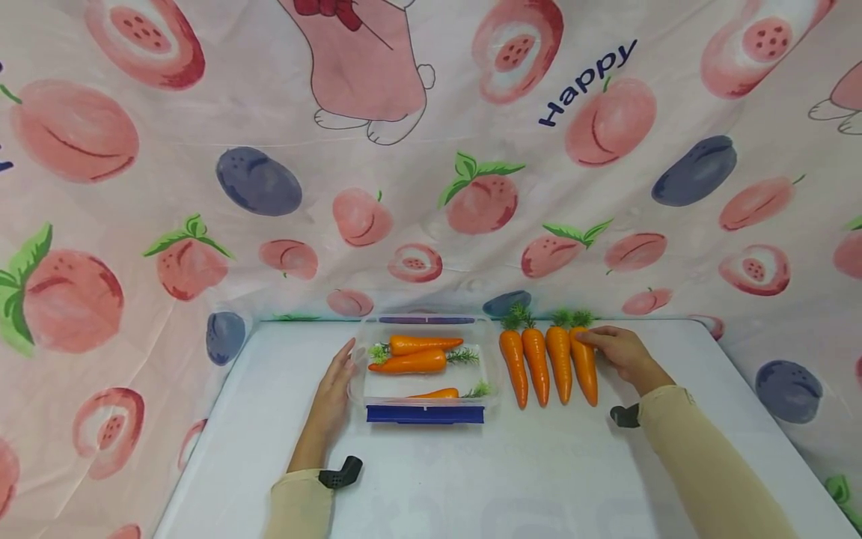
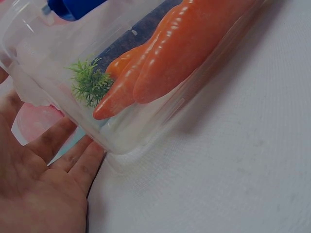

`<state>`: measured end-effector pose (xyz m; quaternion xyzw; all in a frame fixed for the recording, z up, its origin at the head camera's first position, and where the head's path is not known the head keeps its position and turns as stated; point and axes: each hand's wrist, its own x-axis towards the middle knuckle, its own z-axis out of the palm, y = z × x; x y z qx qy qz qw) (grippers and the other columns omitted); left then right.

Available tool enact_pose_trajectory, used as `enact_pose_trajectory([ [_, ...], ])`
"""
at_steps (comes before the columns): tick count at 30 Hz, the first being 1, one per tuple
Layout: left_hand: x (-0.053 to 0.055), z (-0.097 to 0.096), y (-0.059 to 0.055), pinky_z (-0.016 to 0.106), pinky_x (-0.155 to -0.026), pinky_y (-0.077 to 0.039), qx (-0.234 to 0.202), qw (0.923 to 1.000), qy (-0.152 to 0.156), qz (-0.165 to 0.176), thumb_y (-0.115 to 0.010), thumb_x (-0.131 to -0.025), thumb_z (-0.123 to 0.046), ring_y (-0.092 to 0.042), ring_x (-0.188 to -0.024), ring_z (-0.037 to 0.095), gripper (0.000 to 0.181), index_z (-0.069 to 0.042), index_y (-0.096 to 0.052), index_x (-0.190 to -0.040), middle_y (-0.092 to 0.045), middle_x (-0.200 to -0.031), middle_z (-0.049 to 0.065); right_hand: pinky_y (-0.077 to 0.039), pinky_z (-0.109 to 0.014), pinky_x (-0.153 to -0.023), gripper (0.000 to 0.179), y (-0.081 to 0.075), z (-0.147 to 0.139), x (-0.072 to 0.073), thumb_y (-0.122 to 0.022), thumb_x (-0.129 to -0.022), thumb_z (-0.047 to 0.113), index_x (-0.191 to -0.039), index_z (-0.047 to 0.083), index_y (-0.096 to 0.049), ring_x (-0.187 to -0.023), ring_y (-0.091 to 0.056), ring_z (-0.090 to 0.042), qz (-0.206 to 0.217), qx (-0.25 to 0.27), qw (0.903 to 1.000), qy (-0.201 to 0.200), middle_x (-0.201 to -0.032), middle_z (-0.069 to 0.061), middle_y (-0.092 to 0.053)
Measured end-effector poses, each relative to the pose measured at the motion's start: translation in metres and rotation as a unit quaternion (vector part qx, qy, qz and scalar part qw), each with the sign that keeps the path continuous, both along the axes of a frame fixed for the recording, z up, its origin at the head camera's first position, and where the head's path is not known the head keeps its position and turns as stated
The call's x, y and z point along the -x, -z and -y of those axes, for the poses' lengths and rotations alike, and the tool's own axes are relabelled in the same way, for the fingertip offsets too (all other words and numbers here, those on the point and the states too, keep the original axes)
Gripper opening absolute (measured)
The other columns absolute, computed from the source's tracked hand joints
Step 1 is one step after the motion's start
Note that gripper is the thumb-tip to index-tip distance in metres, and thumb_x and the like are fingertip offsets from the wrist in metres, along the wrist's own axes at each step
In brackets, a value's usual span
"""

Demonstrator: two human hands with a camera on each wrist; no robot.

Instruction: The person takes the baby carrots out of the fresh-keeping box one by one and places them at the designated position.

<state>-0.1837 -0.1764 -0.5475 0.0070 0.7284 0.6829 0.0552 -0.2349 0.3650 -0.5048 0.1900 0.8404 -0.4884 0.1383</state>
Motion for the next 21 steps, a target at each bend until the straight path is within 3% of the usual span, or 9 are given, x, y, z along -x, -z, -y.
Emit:
enact_pose_trajectory([
  [15, -0.001, -0.0008, -0.0017, 0.057, -0.127, -0.018, 0.009, 1.0, -0.002, -0.001, -0.041, -0.109, -0.048, -0.025, -0.156, 0.031, 0.05, -0.041, -0.035, -0.157, -0.027, -0.169, 0.003, -0.032, -0.057, -0.122, 0.085, -0.0003, 0.0019, -0.0021, -0.067, -0.094, 0.055, -0.149, -0.006, -0.044, -0.141, -0.036, -0.045, 0.005, -0.01, 0.9999, 0.003, -0.156, -0.029, -0.037],
  [21, 0.0, -0.0011, -0.0008, 0.057, -0.128, -0.015, -0.013, 0.9998, 0.006, -0.015, -0.041, -0.109, -0.045, -0.022, -0.156, 0.031, 0.05, -0.036, -0.035, -0.158, -0.027, -0.169, 0.005, -0.032, -0.056, -0.122, 0.092, -0.0007, -0.0021, -0.004, -0.066, -0.092, 0.061, -0.152, -0.004, -0.04, -0.141, -0.036, -0.044, 0.016, -0.008, 0.9998, -0.007, -0.158, -0.029, -0.034],
])
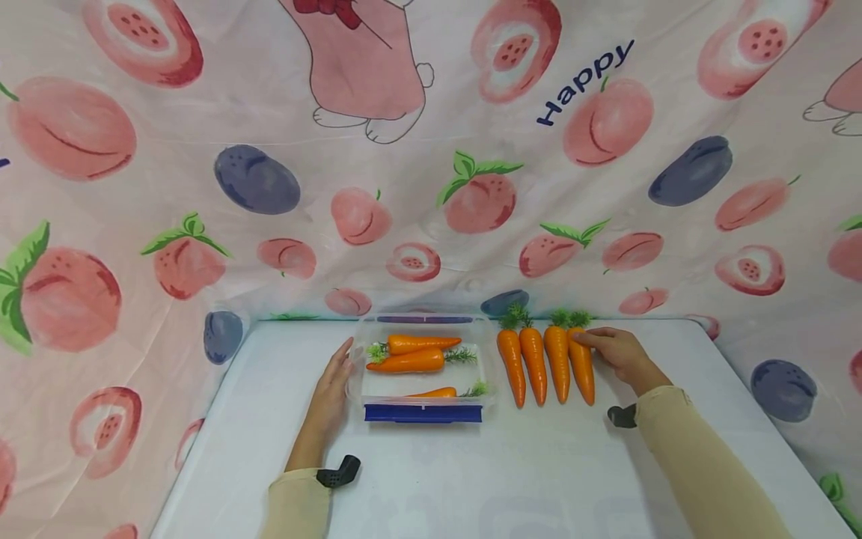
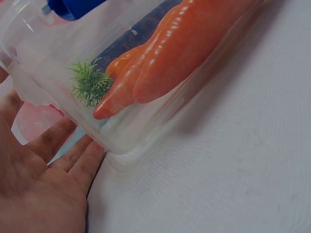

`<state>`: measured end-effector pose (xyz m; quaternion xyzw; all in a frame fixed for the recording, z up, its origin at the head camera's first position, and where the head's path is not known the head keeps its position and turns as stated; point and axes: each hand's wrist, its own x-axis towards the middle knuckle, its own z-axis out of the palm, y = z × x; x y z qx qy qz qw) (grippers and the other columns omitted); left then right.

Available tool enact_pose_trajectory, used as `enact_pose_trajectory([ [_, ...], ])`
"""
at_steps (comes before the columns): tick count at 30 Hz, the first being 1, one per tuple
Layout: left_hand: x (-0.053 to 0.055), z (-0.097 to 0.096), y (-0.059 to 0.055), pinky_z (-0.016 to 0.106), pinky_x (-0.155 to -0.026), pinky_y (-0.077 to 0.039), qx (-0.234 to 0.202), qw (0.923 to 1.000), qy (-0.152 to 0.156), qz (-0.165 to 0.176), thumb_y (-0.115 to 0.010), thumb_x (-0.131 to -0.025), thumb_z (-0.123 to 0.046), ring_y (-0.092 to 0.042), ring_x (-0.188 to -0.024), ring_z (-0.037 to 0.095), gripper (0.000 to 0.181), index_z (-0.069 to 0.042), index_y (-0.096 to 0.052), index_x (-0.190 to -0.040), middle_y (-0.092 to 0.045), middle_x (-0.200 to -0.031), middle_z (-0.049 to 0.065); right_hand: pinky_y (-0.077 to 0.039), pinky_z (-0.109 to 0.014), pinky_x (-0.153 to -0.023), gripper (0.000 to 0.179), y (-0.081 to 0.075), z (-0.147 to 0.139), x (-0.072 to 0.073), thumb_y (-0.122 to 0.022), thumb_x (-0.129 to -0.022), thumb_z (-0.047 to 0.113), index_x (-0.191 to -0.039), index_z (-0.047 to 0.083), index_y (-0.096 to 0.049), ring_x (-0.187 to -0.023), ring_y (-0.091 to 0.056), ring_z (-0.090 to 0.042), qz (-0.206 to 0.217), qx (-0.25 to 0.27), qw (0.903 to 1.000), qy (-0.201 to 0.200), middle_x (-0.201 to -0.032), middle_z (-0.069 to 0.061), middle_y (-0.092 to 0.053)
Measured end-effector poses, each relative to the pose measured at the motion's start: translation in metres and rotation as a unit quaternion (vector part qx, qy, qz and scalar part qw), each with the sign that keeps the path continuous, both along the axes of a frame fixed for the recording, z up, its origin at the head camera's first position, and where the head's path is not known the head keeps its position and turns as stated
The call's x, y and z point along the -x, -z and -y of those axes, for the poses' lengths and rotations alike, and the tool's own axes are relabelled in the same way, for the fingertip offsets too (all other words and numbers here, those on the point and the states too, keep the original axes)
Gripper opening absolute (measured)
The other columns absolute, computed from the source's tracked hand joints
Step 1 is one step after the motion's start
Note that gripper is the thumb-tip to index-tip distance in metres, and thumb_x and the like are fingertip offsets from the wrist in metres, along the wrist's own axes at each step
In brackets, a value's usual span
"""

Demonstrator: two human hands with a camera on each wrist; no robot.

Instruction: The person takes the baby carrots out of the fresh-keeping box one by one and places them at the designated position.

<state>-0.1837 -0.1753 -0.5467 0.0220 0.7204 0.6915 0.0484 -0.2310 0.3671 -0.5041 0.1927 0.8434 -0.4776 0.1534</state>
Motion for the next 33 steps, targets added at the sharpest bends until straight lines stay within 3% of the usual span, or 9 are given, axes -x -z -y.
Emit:
enact_pose_trajectory([
  [11, 0.001, 0.0, 0.002, 0.058, -0.127, -0.017, -0.014, 0.9999, 0.003, -0.002, -0.04, -0.111, -0.038, -0.023, -0.156, 0.033, 0.049, -0.034, -0.035, -0.159, -0.027, -0.168, 0.008, -0.032, -0.056, -0.122, 0.099, -0.005, -0.009, -0.004, -0.065, -0.093, 0.061, -0.157, -0.006, -0.027, -0.139, -0.034, -0.044, -0.003, 0.049, 0.9985, -0.026, -0.16, -0.029, -0.027],
  [21, 0.001, 0.001, 0.001, 0.058, -0.127, -0.017, -0.021, 0.9998, 0.001, 0.004, -0.039, -0.111, -0.036, -0.025, -0.155, 0.033, 0.048, -0.034, -0.035, -0.159, -0.028, -0.168, 0.007, -0.038, -0.059, -0.117, 0.098, -0.028, 0.0, 0.0, -0.066, -0.092, 0.061, -0.156, -0.002, -0.028, -0.136, -0.041, -0.046, -0.035, -0.009, 0.9979, -0.054, -0.156, -0.03, -0.034],
  [25, 0.001, 0.001, 0.0, 0.058, -0.127, -0.017, -0.02, 0.9998, 0.002, 0.004, -0.04, -0.111, -0.037, -0.025, -0.155, 0.033, 0.048, -0.034, -0.035, -0.159, -0.029, -0.168, 0.007, -0.041, -0.058, -0.115, 0.091, -0.037, 0.007, 0.001, -0.068, -0.094, 0.054, -0.155, -0.002, -0.032, -0.135, -0.043, -0.046, -0.055, -0.023, 0.9963, -0.062, -0.151, -0.029, -0.038],
  [33, 0.0, 0.0, 0.0, 0.058, -0.127, -0.017, -0.011, 0.9999, 0.0, 0.002, -0.04, -0.111, -0.037, -0.025, -0.155, 0.032, 0.048, -0.035, -0.035, -0.158, -0.03, -0.167, 0.007, -0.043, -0.058, -0.114, 0.089, -0.052, 0.019, 0.001, -0.074, -0.091, 0.049, -0.156, 0.003, -0.035, -0.133, -0.05, -0.043, -0.087, 0.006, 0.9922, -0.089, -0.152, -0.026, -0.041],
])
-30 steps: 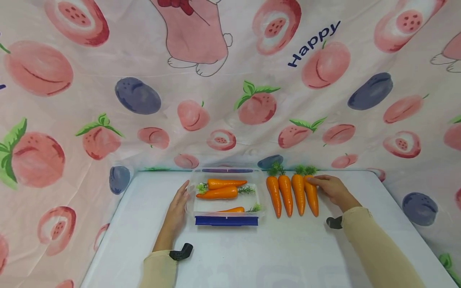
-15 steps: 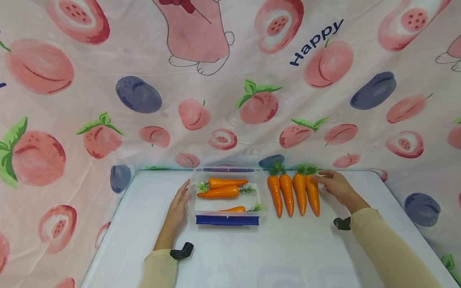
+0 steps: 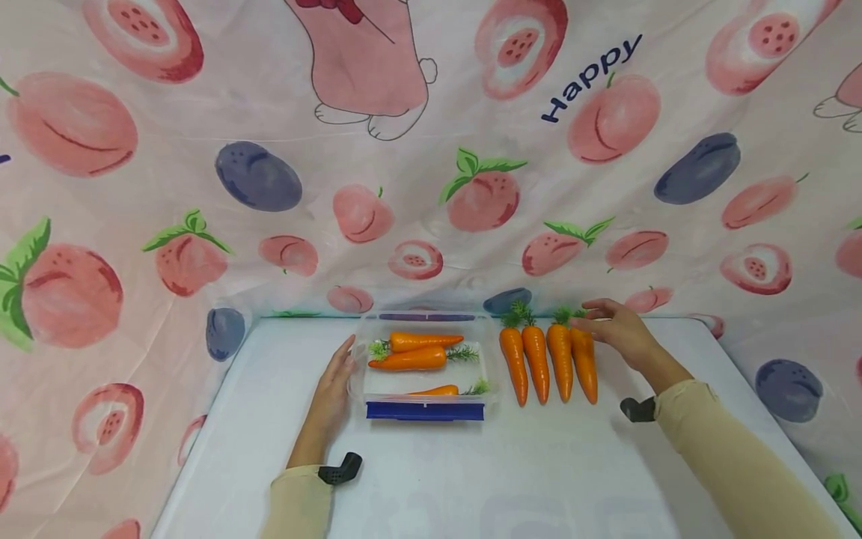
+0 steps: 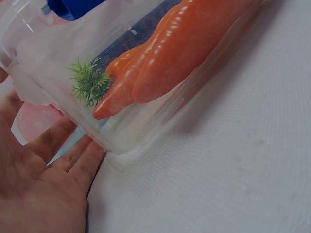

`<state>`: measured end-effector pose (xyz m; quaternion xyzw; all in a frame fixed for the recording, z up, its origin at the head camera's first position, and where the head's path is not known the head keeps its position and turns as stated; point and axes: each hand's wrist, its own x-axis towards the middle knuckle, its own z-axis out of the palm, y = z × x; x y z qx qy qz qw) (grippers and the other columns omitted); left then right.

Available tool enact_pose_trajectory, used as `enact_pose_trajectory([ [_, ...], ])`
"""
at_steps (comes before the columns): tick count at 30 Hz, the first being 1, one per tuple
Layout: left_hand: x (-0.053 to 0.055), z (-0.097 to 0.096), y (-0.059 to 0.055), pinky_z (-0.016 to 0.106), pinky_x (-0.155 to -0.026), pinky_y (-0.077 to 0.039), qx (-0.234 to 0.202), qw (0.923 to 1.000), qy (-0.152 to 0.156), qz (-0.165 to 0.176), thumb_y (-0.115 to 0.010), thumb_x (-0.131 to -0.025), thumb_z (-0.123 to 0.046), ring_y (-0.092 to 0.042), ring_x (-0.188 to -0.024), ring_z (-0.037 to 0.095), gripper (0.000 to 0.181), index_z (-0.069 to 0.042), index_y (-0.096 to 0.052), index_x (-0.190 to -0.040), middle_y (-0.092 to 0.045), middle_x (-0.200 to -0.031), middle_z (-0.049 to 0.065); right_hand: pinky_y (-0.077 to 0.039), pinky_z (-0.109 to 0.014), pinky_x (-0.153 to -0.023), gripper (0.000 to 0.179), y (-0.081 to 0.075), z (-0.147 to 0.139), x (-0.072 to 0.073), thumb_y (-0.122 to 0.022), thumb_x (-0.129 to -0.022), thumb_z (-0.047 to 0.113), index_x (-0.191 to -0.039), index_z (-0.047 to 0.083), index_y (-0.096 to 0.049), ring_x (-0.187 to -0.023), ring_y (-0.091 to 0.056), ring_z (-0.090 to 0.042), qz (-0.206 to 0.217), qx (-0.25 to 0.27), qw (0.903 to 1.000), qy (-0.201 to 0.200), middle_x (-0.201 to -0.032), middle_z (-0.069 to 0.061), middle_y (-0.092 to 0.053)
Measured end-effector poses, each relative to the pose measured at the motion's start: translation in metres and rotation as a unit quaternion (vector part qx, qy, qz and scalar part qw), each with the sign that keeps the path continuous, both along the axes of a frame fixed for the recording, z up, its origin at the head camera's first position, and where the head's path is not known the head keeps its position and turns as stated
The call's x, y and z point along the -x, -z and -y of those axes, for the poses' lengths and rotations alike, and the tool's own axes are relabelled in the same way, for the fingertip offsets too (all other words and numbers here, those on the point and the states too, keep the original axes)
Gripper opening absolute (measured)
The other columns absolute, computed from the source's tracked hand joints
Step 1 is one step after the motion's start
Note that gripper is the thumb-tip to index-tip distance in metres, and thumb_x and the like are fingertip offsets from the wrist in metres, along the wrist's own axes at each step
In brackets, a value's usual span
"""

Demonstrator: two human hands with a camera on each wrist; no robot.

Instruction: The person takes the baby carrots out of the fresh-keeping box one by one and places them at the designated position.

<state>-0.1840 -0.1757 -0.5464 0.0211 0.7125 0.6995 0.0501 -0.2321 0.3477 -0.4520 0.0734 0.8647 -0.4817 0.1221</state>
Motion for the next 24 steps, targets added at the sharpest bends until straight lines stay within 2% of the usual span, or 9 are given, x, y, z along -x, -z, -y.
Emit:
enact_pose_trajectory([
  [6, 0.001, 0.0, -0.001, 0.058, -0.127, -0.017, 0.011, 0.9999, -0.002, 0.0, -0.039, -0.111, -0.035, -0.025, -0.155, 0.032, 0.047, -0.035, -0.035, -0.158, -0.03, -0.167, 0.006, -0.045, -0.056, -0.111, 0.084, -0.01, 0.011, 0.001, -0.073, -0.092, 0.048, -0.154, 0.004, -0.038, -0.135, -0.052, -0.042, -0.004, 0.024, 0.9992, -0.032, -0.154, -0.023, -0.045],
  [11, 0.001, 0.0, 0.001, 0.058, -0.127, -0.017, 0.006, 1.0, -0.004, 0.002, -0.039, -0.111, -0.037, -0.024, -0.156, 0.031, 0.048, -0.034, -0.035, -0.159, -0.029, -0.168, 0.005, -0.046, -0.055, -0.111, 0.087, -0.022, 0.025, -0.002, -0.076, -0.088, 0.051, -0.152, 0.004, -0.041, -0.132, -0.056, -0.042, 0.009, 0.039, 0.9979, -0.051, -0.15, -0.023, -0.05],
  [20, 0.0, -0.001, 0.0, 0.058, -0.128, -0.015, 0.01, 0.9999, -0.006, 0.006, -0.04, -0.11, -0.04, -0.022, -0.157, 0.03, 0.048, -0.036, -0.035, -0.158, -0.027, -0.169, 0.003, -0.046, -0.057, -0.11, 0.078, -0.034, 0.049, -0.002, -0.077, -0.091, 0.041, -0.151, 0.004, -0.044, -0.135, -0.053, -0.044, 0.035, 0.064, 0.9929, -0.094, -0.149, -0.024, -0.052],
  [24, 0.0, -0.001, 0.0, 0.058, -0.128, -0.014, 0.009, 0.9999, -0.004, 0.004, -0.04, -0.11, -0.04, -0.021, -0.157, 0.031, 0.049, -0.035, -0.035, -0.159, -0.027, -0.169, 0.004, -0.047, -0.058, -0.108, 0.077, -0.04, 0.06, 0.0, -0.076, -0.092, 0.039, -0.15, 0.0, -0.043, -0.135, -0.052, -0.046, 0.041, 0.081, 0.9874, -0.13, -0.149, -0.027, -0.051],
])
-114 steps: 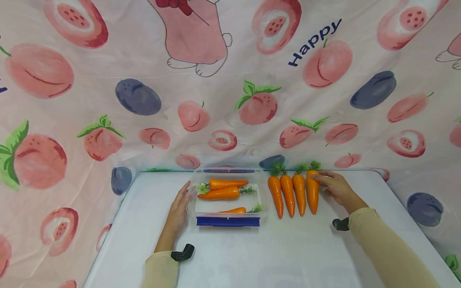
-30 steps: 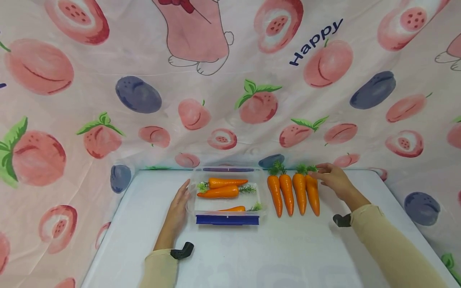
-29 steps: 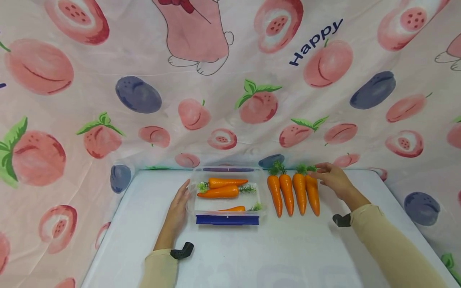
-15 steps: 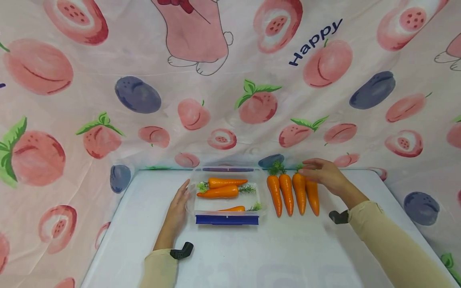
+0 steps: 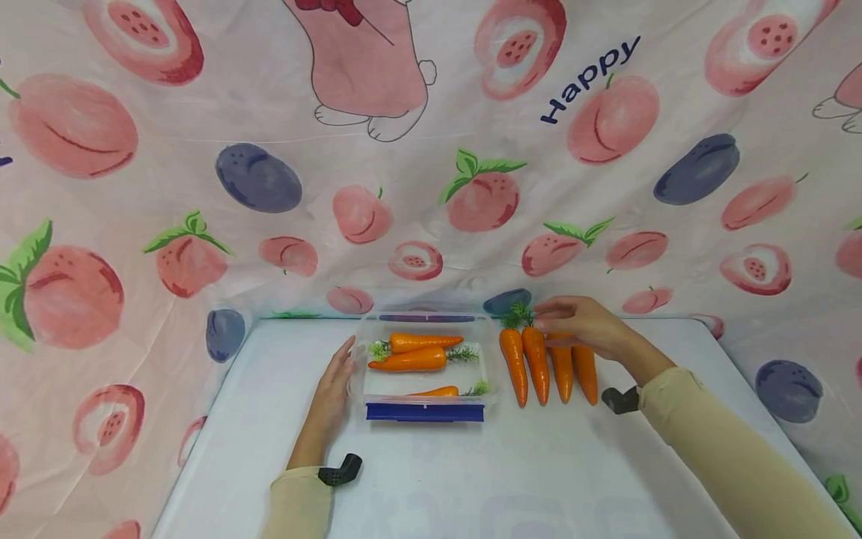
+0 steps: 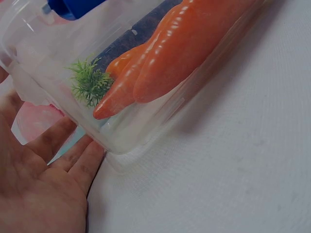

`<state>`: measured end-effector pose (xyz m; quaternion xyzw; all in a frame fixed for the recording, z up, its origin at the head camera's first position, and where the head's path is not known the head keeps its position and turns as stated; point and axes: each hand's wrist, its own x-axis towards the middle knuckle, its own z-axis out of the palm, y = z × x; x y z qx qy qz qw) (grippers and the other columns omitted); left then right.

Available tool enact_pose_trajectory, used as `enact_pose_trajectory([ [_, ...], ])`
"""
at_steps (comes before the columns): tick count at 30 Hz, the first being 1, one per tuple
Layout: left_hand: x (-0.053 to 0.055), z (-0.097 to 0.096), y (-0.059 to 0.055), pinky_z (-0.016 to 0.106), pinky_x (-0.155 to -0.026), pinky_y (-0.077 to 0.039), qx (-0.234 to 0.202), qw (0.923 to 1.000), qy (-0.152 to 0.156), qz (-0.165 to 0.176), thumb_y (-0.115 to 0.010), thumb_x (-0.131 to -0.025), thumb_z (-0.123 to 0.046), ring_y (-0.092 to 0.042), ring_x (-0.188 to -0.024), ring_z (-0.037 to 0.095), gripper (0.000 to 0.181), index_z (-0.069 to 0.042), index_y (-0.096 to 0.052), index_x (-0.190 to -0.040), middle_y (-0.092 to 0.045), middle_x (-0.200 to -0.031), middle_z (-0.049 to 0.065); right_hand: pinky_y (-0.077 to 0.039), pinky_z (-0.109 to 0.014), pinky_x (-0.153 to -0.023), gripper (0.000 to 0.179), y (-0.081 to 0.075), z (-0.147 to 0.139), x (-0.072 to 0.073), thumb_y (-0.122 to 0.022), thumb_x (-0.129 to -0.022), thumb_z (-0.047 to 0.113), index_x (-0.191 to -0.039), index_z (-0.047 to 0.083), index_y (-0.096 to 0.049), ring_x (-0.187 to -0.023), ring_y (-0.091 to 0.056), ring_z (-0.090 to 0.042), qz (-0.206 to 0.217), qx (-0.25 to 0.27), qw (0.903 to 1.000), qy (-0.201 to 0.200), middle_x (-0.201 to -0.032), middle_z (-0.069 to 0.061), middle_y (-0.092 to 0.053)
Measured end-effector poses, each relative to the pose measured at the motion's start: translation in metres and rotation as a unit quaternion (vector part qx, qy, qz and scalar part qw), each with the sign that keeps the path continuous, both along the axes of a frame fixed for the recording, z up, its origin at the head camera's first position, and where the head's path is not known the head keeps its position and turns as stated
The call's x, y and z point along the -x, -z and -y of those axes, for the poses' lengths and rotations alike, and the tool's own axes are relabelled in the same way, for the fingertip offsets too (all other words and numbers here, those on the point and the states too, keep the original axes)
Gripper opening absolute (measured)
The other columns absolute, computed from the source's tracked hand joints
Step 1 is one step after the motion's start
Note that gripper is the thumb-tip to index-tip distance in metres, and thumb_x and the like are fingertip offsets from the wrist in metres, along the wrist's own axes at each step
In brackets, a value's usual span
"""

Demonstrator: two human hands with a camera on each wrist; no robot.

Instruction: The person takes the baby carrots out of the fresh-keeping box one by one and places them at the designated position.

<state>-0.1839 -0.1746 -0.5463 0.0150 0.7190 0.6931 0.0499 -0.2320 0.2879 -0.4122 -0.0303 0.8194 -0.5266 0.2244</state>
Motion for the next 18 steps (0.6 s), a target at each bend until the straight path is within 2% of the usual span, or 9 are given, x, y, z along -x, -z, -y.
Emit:
enact_pose_trajectory([
  [3, 0.0, 0.0, 0.0, 0.059, -0.127, -0.015, -0.007, 1.0, 0.001, -0.001, -0.04, -0.111, -0.038, -0.022, -0.157, 0.033, 0.049, -0.034, -0.035, -0.159, -0.027, -0.169, 0.006, -0.048, -0.058, -0.107, 0.075, -0.005, 0.01, 0.002, -0.075, -0.093, 0.037, -0.149, -0.001, -0.043, -0.136, -0.052, -0.047, 0.004, 0.01, 0.9997, -0.021, -0.148, -0.028, -0.051],
  [8, 0.001, 0.0, 0.001, 0.059, -0.127, -0.017, -0.011, 0.9999, 0.0, 0.003, -0.04, -0.111, -0.037, -0.022, -0.157, 0.032, 0.048, -0.035, -0.035, -0.159, -0.027, -0.169, 0.006, -0.052, -0.055, -0.103, 0.065, -0.013, 0.026, 0.005, -0.077, -0.093, 0.031, -0.143, 0.0, -0.051, -0.131, -0.058, -0.043, 0.012, 0.024, 0.9991, -0.032, -0.142, -0.024, -0.058],
  [12, 0.001, 0.0, 0.001, 0.059, -0.127, -0.017, -0.009, 0.9999, -0.001, 0.003, -0.04, -0.11, -0.038, -0.022, -0.156, 0.032, 0.048, -0.035, -0.035, -0.158, -0.027, -0.169, 0.006, -0.055, -0.051, -0.101, 0.065, -0.018, 0.04, 0.007, -0.078, -0.092, 0.031, -0.142, -0.001, -0.053, -0.127, -0.061, -0.038, 0.016, 0.016, 0.9985, -0.05, -0.136, -0.021, -0.063],
  [18, 0.001, 0.0, 0.0, 0.06, -0.127, -0.017, -0.005, 1.0, 0.0, 0.0, -0.04, -0.11, -0.039, -0.022, -0.156, 0.033, 0.048, -0.035, -0.035, -0.158, -0.027, -0.169, 0.006, -0.056, -0.048, -0.1, 0.067, -0.025, 0.059, 0.012, -0.08, -0.089, 0.037, -0.141, 0.001, -0.055, -0.127, -0.061, -0.034, 0.024, -0.006, 0.9963, -0.082, -0.14, -0.018, -0.06],
])
